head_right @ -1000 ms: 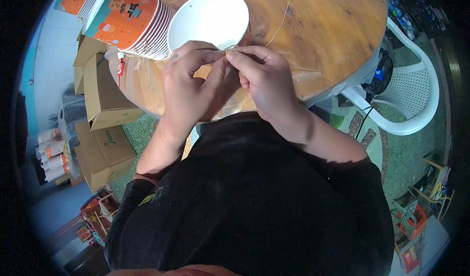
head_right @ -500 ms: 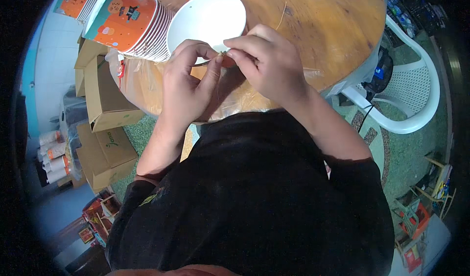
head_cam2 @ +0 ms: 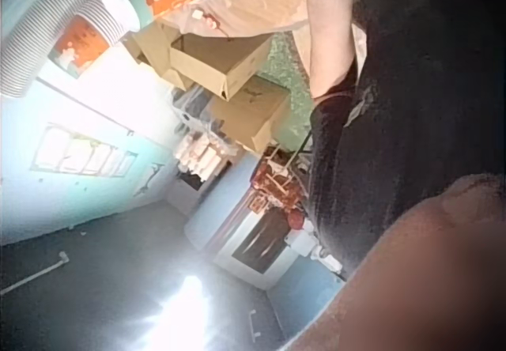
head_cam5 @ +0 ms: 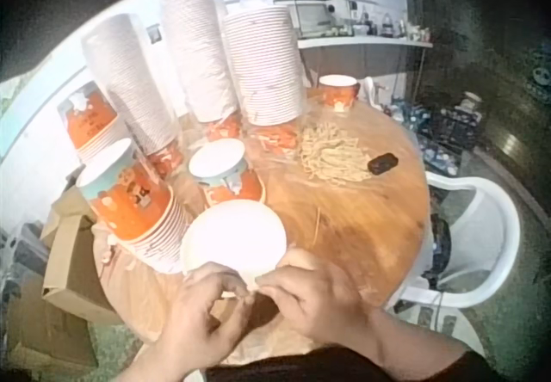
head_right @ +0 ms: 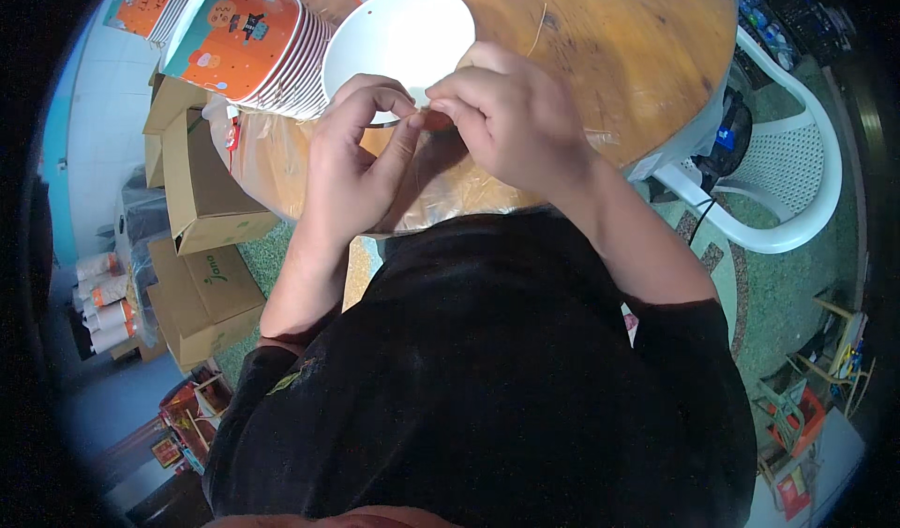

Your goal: Attaching thin elastic strings to the rim of paper containers in a manufacturing setting.

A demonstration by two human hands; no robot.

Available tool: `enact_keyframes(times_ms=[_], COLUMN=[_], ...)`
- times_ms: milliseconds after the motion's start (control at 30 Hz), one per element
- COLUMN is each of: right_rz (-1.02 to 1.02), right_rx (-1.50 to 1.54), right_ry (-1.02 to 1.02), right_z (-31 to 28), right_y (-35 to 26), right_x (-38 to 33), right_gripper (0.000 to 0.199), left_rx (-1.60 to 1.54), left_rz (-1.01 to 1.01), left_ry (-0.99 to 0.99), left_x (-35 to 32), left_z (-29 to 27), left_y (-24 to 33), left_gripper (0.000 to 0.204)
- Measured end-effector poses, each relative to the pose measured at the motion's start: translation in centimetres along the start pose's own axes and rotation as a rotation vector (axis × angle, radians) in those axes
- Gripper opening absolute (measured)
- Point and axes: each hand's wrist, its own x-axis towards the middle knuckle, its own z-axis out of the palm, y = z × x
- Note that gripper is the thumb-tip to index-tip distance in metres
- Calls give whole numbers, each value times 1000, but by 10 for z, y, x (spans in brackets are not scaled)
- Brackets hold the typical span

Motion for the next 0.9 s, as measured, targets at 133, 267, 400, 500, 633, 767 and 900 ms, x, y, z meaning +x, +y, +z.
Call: enact_keyframes(times_ms=[133,267,400,500,633,767,900], right_rz=[76,67,-43,-97,-87,-85,-106], right_rx=[22,-74,-205,-194,-126,-47,-29], right_ry=[-65,-85,-49,25,61,32,105], right_z=[-6,-12,-11,-2,0,0,2], right_y=[0,-1,0,7,7,6,7], right_x=[7,17,20,18,15,11,7], right_gripper=[5,5,6,10,14,15,16], left_rx=[16,46,138,171,80,-97,-2], left_rz=[76,64,142,161,135,-157,-212], left_ry=[-103,-131,-147,-172,-206,-39,-94], left_x=[1,-1,-1,0,2,11,28], left_z=[-6,-8,-6,-7,-14,-8,-5], left_y=[0,4,4,5,6,14,19], left_gripper=[13,14,14,16,17,13,19])
